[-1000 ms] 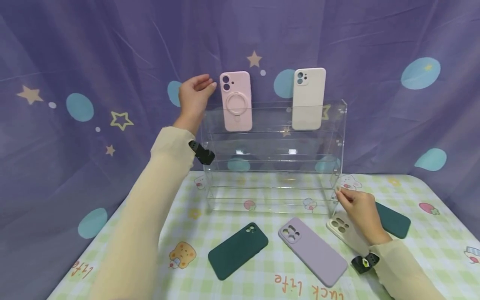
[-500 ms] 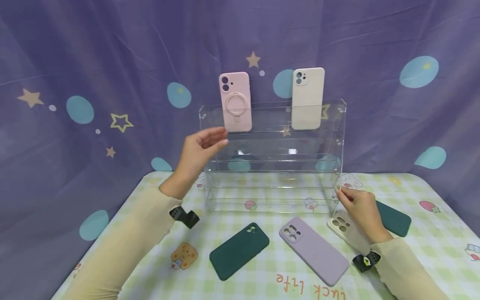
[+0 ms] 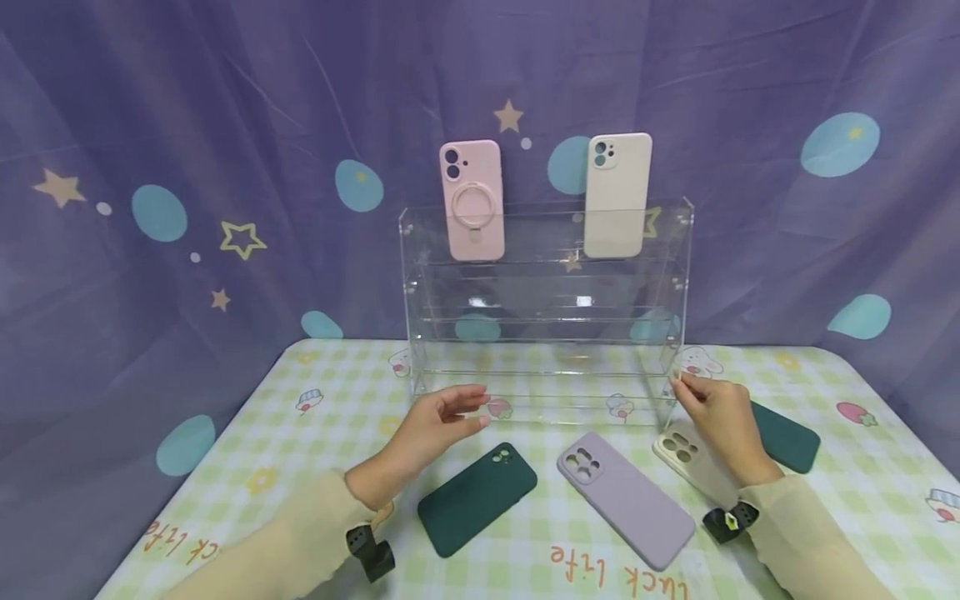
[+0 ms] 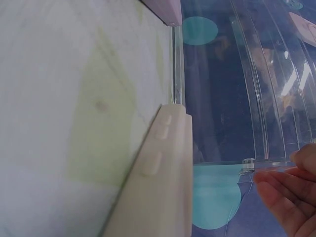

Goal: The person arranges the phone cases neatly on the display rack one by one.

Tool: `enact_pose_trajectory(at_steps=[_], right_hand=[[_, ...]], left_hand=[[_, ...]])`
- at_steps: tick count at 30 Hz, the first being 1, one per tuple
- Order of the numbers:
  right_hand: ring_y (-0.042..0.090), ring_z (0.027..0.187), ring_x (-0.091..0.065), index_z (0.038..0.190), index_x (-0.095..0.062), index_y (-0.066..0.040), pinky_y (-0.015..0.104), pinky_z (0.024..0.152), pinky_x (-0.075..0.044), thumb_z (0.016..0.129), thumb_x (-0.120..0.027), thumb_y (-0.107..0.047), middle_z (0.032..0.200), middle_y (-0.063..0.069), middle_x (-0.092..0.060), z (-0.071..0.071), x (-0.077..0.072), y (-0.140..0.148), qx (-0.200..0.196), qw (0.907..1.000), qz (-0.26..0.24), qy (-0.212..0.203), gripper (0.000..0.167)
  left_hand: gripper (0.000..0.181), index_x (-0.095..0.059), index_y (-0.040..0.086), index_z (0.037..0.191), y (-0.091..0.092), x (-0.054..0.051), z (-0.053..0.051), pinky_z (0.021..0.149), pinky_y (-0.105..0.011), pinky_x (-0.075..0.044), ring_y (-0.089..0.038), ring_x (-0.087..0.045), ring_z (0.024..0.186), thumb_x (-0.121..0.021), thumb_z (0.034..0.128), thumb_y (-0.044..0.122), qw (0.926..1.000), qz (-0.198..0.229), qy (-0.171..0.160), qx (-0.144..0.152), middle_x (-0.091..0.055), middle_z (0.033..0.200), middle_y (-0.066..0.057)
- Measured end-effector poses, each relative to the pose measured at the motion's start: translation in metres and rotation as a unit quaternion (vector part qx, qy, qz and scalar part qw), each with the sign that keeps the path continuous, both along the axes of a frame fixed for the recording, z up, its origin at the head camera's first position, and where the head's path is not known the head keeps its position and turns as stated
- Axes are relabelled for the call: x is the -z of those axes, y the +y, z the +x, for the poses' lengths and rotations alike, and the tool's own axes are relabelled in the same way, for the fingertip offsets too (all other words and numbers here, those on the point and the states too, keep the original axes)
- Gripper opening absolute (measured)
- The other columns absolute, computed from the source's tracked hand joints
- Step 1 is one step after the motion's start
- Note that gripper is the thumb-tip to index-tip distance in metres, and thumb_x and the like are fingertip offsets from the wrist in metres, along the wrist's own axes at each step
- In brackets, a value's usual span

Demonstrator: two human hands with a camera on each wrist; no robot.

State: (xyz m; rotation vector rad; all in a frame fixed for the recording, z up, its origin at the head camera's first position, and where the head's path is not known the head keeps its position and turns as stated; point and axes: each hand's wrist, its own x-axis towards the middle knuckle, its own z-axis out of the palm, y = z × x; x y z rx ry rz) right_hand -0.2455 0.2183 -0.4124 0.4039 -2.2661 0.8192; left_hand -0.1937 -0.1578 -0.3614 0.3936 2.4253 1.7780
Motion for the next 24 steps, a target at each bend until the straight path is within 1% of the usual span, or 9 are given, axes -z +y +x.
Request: enact_pose_trajectory(at_steps=[3,6,7,10,12,15,19,21,24], right_hand=[[0.034,0.066,-0.067,0.094,-0.071,0.009,0.006,0.05,-0.035,0.082,-0.068,0.001,0.082,0.022,-0.069,0.0,-0.001,0.0,0.002,1.0,-0.002,-0.003,0.015],[0.035,0.07,-0.068,0.094,-0.071,0.009,0.0,0.056,-0.033,0.082,-0.068,0.0,0.084,0.023,-0.069,0.0,-0.001,0.0,0.004,0.9999,-0.005,-0.011,0.015],[0.036,0.072,-0.068,0.094,-0.071,0.009,-0.002,0.058,-0.032,0.082,-0.068,0.0,0.085,0.023,-0.069,0.0,0.0,0.0,0.004,0.9999,-0.006,-0.012,0.015],[0.037,0.075,-0.068,0.094,-0.07,0.009,-0.004,0.063,-0.029,0.082,-0.069,0.001,0.086,0.024,-0.069,0.001,0.0,0.0,0.002,0.9999,-0.005,-0.013,0.015],[0.037,0.074,-0.068,0.094,-0.07,0.009,-0.004,0.062,-0.03,0.082,-0.069,0.001,0.086,0.024,-0.069,0.0,0.0,0.0,0.001,0.9999,-0.005,-0.01,0.015],[0.037,0.074,-0.068,0.094,-0.07,0.01,-0.004,0.061,-0.03,0.081,-0.069,0.001,0.087,0.024,-0.069,0.0,0.0,0.0,0.001,1.0,-0.006,-0.006,0.015],[0.038,0.074,-0.068,0.094,-0.07,0.01,-0.003,0.061,-0.031,0.081,-0.069,0.001,0.087,0.024,-0.069,0.0,0.0,-0.001,0.001,0.9999,-0.008,-0.007,0.016],[0.038,0.075,-0.068,0.094,-0.07,0.009,-0.003,0.061,-0.031,0.081,-0.069,0.001,0.086,0.024,-0.069,0.001,0.0,-0.001,0.001,0.9999,-0.01,-0.009,0.015],[0.037,0.073,-0.068,0.095,-0.07,0.009,0.001,0.056,-0.033,0.082,-0.069,0.0,0.086,0.024,-0.069,0.001,0.0,0.0,0.001,0.9999,-0.008,-0.012,0.016]], left_hand=[[0.049,-0.051,-0.002,0.132,0.004,0.014,0.008,0.099,-0.039,-0.043,-0.035,-0.047,0.124,-0.066,0.0884,0.014,0.9987,0.022,-0.046,-0.003,-0.055,0.13,-0.019],[0.051,-0.05,-0.006,0.131,0.008,0.028,0.014,0.097,-0.039,-0.045,-0.038,-0.046,0.124,-0.068,0.0864,0.012,0.9956,0.045,-0.079,-0.021,-0.055,0.13,-0.023],[0.052,-0.05,-0.006,0.131,0.01,0.033,0.016,0.096,-0.038,-0.045,-0.037,-0.046,0.125,-0.069,0.0853,0.011,0.9941,0.05,-0.091,-0.03,-0.055,0.13,-0.022],[0.057,-0.047,-0.006,0.133,0.013,0.045,0.022,0.096,-0.039,-0.045,-0.037,-0.045,0.125,-0.07,0.0839,0.011,0.9926,0.046,-0.104,-0.044,-0.054,0.131,-0.023],[0.06,-0.045,-0.006,0.134,0.015,0.051,0.024,0.097,-0.042,-0.044,-0.038,-0.044,0.126,-0.071,0.0831,0.011,0.9928,0.037,-0.102,-0.052,-0.053,0.131,-0.023],[0.063,-0.042,-0.006,0.135,0.019,0.055,0.026,0.1,-0.045,-0.041,-0.039,-0.043,0.126,-0.071,0.0818,0.01,0.9936,0.027,-0.09,-0.063,-0.052,0.132,-0.024],[0.062,-0.043,-0.006,0.134,0.021,0.061,0.024,0.102,-0.047,-0.038,-0.038,-0.044,0.125,-0.072,0.0806,0.008,0.995,0.022,-0.072,-0.066,-0.052,0.131,-0.023],[0.064,-0.044,-0.005,0.135,0.02,0.065,0.022,0.102,-0.049,-0.036,-0.038,-0.045,0.124,-0.073,0.0798,0.009,0.9971,0.003,-0.055,-0.052,-0.052,0.131,-0.023],[0.071,-0.043,-0.002,0.137,0.019,0.069,0.019,0.102,-0.052,-0.034,-0.037,-0.046,0.124,-0.077,0.0771,0.013,0.9982,-0.051,-0.026,-0.014,-0.05,0.134,-0.022]])
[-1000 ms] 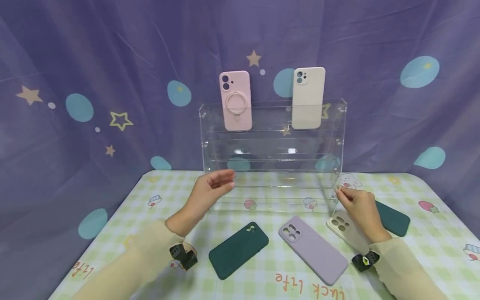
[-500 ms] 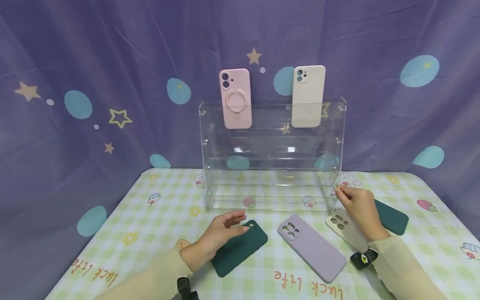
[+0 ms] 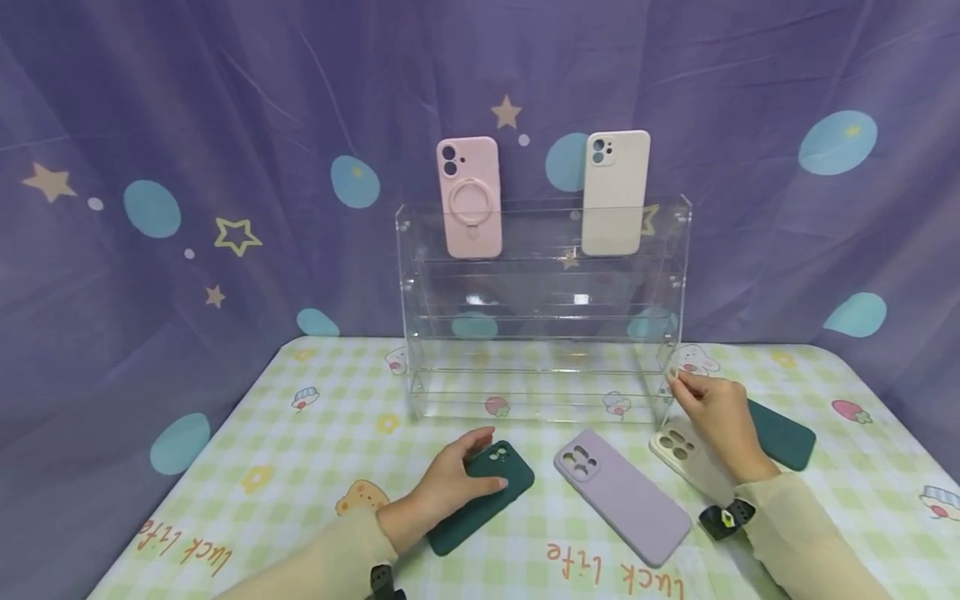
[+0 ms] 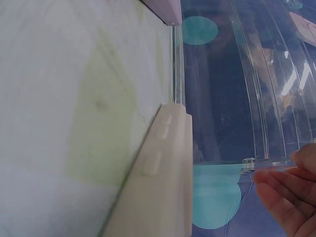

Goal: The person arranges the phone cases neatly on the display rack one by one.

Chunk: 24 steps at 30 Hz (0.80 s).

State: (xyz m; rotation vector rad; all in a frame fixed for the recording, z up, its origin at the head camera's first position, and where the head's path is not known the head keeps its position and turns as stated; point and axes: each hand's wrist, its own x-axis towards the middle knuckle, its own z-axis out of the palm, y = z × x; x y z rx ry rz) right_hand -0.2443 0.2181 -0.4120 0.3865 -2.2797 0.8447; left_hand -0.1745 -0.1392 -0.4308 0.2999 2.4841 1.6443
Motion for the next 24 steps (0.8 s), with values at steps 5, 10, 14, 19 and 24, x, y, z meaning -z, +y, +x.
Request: enact_pose_trajectory(at_steps=[5,10,14,19,24], right_hand=[[0.036,0.071,-0.068,0.095,-0.07,0.009,0.004,0.053,-0.034,0.082,-0.068,0.0,0.086,0.024,-0.069,0.002,0.001,0.001,0.003,1.0,0.002,-0.004,0.016],[0.031,0.067,-0.067,0.095,-0.071,0.008,0.008,0.05,-0.035,0.082,-0.068,-0.001,0.085,0.022,-0.069,0.002,0.0,0.002,0.009,0.9999,0.004,0.0,0.016],[0.026,0.064,-0.065,0.096,-0.071,0.008,0.011,0.048,-0.035,0.083,-0.068,-0.001,0.084,0.022,-0.07,0.001,-0.002,0.003,0.01,0.9999,0.006,-0.003,0.016],[0.034,0.069,-0.068,0.096,-0.07,0.009,0.006,0.051,-0.035,0.083,-0.068,-0.001,0.085,0.023,-0.069,0.001,-0.001,0.003,0.004,0.9999,0.0,-0.01,0.016],[0.035,0.069,-0.068,0.096,-0.07,0.009,0.004,0.052,-0.035,0.082,-0.068,0.0,0.085,0.023,-0.069,-0.001,0.001,0.001,0.003,1.0,0.001,-0.007,0.017]], left_hand=[[0.082,-0.041,0.006,0.141,0.001,0.002,-0.002,0.098,-0.053,-0.037,-0.035,-0.047,0.121,-0.082,0.0717,0.018,0.9935,-0.098,0.027,0.05,-0.047,0.137,-0.019],[0.081,-0.043,0.006,0.14,0.005,0.0,-0.001,0.095,-0.051,-0.039,-0.034,-0.047,0.117,-0.083,0.0698,0.017,0.9878,-0.138,0.047,0.055,-0.048,0.134,-0.02],[0.082,-0.045,0.007,0.139,0.008,-0.005,-0.001,0.096,-0.052,-0.039,-0.035,-0.046,0.119,-0.084,0.068,0.016,0.984,-0.156,0.064,0.059,-0.049,0.133,-0.019],[0.089,-0.043,0.005,0.139,0.01,-0.009,-0.003,0.097,-0.049,-0.039,-0.031,-0.045,0.118,-0.086,0.0624,0.014,0.9772,-0.182,0.082,0.072,-0.05,0.132,-0.015],[0.094,-0.039,0.002,0.14,0.006,-0.009,-0.01,0.094,-0.045,-0.041,-0.028,-0.047,0.113,-0.087,0.0601,0.013,0.9764,-0.182,0.077,0.087,-0.05,0.126,-0.013]])
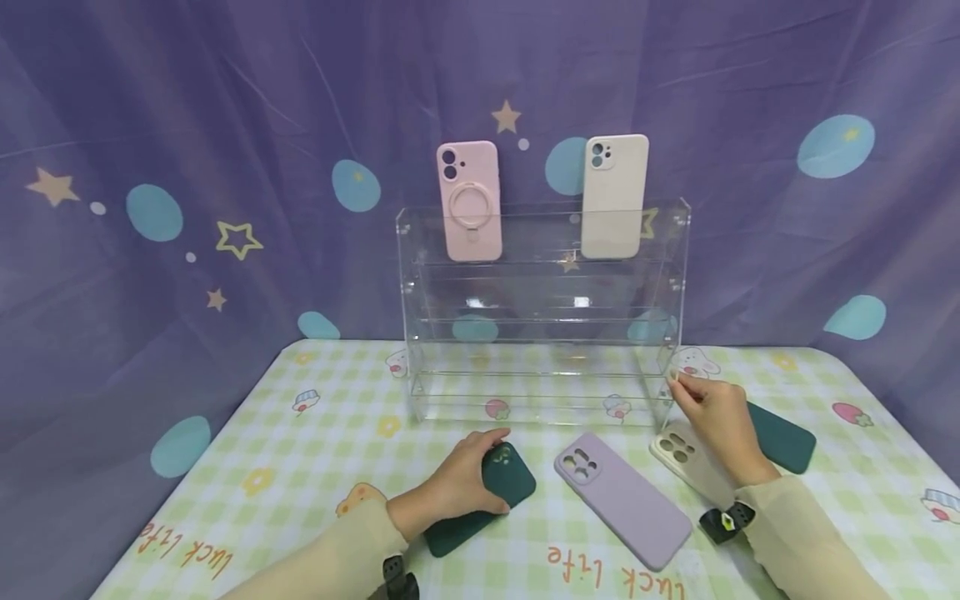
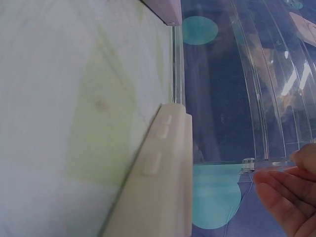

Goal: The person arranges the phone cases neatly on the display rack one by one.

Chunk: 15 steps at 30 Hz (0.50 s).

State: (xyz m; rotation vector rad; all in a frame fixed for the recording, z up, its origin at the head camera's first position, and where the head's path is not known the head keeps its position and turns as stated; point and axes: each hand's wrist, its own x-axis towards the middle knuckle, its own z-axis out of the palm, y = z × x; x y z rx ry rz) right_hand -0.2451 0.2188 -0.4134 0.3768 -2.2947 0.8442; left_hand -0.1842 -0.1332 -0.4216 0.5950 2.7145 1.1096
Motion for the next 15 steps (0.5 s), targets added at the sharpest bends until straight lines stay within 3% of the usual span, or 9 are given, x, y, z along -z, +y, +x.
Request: enact_pose_trajectory(at_steps=[3,9,15], right_hand=[[0.034,0.069,-0.068,0.096,-0.07,0.009,0.005,0.052,-0.036,0.082,-0.069,0.0,0.085,0.023,-0.069,0.0,0.0,-0.001,0.001,1.0,0.002,0.007,0.017],[0.035,0.069,-0.068,0.095,-0.07,0.009,0.005,0.051,-0.035,0.081,-0.069,0.001,0.085,0.023,-0.069,0.0,-0.002,-0.002,0.0,0.9999,0.001,0.012,0.016],[0.035,0.069,-0.068,0.096,-0.07,0.009,0.005,0.052,-0.035,0.082,-0.068,0.001,0.085,0.023,-0.069,0.001,-0.001,-0.001,0.0,1.0,0.002,0.007,0.016]], left_hand=[[0.086,-0.04,-0.001,0.139,-0.005,-0.001,-0.005,0.095,-0.047,-0.041,-0.032,-0.049,0.115,-0.084,0.0661,0.012,0.9997,0.016,-0.02,-0.002,-0.053,0.127,-0.016],[0.05,-0.052,-0.007,0.129,-0.016,-0.007,-0.016,0.095,-0.047,-0.043,-0.037,-0.052,0.115,-0.069,0.0839,0.006,0.9974,0.043,-0.056,0.006,-0.057,0.124,-0.021],[0.035,-0.06,-0.006,0.12,-0.019,-0.01,-0.024,0.072,-0.026,-0.049,-0.017,-0.058,0.087,-0.064,0.0858,-0.001,0.9922,0.075,-0.096,0.022,-0.065,0.098,-0.01]])
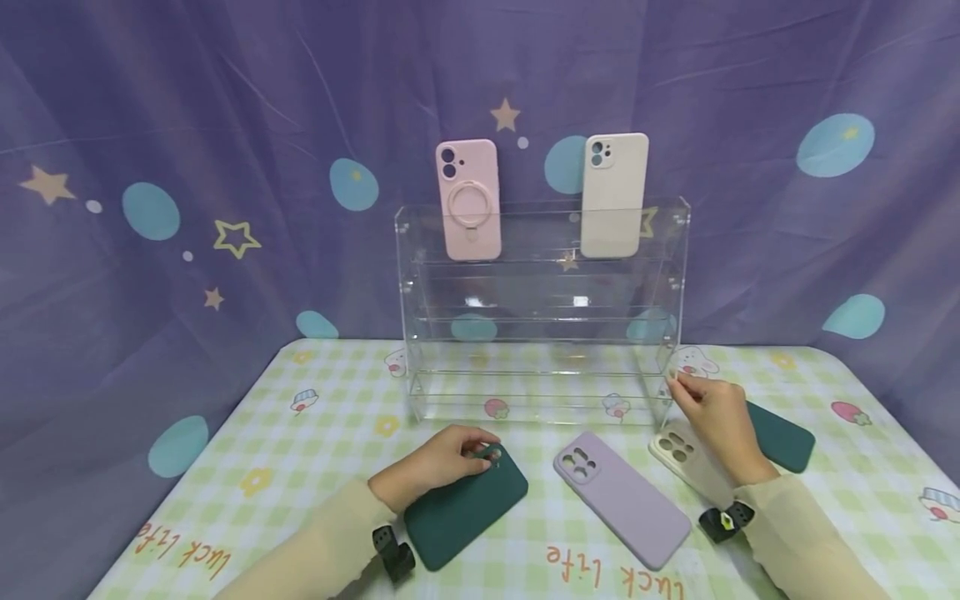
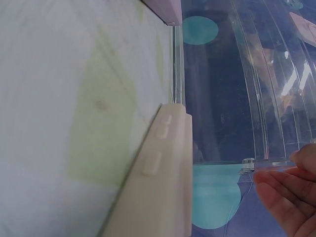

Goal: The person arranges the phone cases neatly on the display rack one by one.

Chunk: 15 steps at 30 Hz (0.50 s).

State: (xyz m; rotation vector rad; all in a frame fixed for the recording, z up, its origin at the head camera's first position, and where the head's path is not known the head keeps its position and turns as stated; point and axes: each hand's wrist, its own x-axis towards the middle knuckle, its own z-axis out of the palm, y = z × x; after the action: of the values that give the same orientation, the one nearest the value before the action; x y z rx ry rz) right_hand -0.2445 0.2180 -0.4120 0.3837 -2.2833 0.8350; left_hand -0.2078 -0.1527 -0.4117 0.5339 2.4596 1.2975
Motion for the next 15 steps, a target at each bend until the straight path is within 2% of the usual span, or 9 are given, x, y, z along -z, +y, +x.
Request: enact_pose_trajectory(at_steps=[4,8,11,15], right_hand=[[0.035,0.071,-0.068,0.096,-0.07,0.009,0.004,0.053,-0.035,0.082,-0.068,0.001,0.087,0.024,-0.069,0.0,0.0,-0.001,-0.003,1.0,-0.001,0.001,0.016],[0.036,0.072,-0.068,0.095,-0.07,0.009,0.003,0.055,-0.035,0.081,-0.069,0.001,0.087,0.024,-0.069,0.001,-0.001,-0.001,-0.003,1.0,0.0,0.005,0.016],[0.035,0.069,-0.068,0.095,-0.07,0.009,0.006,0.051,-0.034,0.082,-0.068,0.001,0.086,0.024,-0.069,0.001,-0.001,-0.001,-0.002,1.0,0.001,0.002,0.016],[0.032,0.068,-0.067,0.096,-0.07,0.009,0.01,0.049,-0.035,0.082,-0.068,0.0,0.085,0.023,-0.069,0.001,0.0,-0.001,0.003,1.0,0.001,-0.005,0.016]], left_hand=[[0.032,-0.06,-0.006,0.119,-0.002,-0.004,-0.001,0.065,-0.021,-0.045,-0.008,-0.054,0.077,-0.061,0.0871,-0.002,0.9993,0.025,-0.027,0.009,-0.064,0.091,-0.008],[0.032,-0.059,-0.006,0.121,-0.005,-0.012,0.001,0.067,-0.022,-0.046,-0.008,-0.056,0.08,-0.059,0.0887,-0.003,0.9972,0.048,-0.056,0.012,-0.065,0.095,-0.009],[0.034,-0.058,-0.004,0.124,-0.006,-0.017,0.001,0.07,-0.023,-0.047,-0.01,-0.058,0.085,-0.057,0.0902,-0.002,0.995,0.064,-0.076,0.007,-0.064,0.097,-0.009],[0.036,-0.055,-0.003,0.128,-0.006,-0.027,-0.004,0.076,-0.023,-0.049,-0.013,-0.059,0.095,-0.056,0.0919,0.0,0.9937,0.088,-0.069,0.003,-0.065,0.107,-0.012]])
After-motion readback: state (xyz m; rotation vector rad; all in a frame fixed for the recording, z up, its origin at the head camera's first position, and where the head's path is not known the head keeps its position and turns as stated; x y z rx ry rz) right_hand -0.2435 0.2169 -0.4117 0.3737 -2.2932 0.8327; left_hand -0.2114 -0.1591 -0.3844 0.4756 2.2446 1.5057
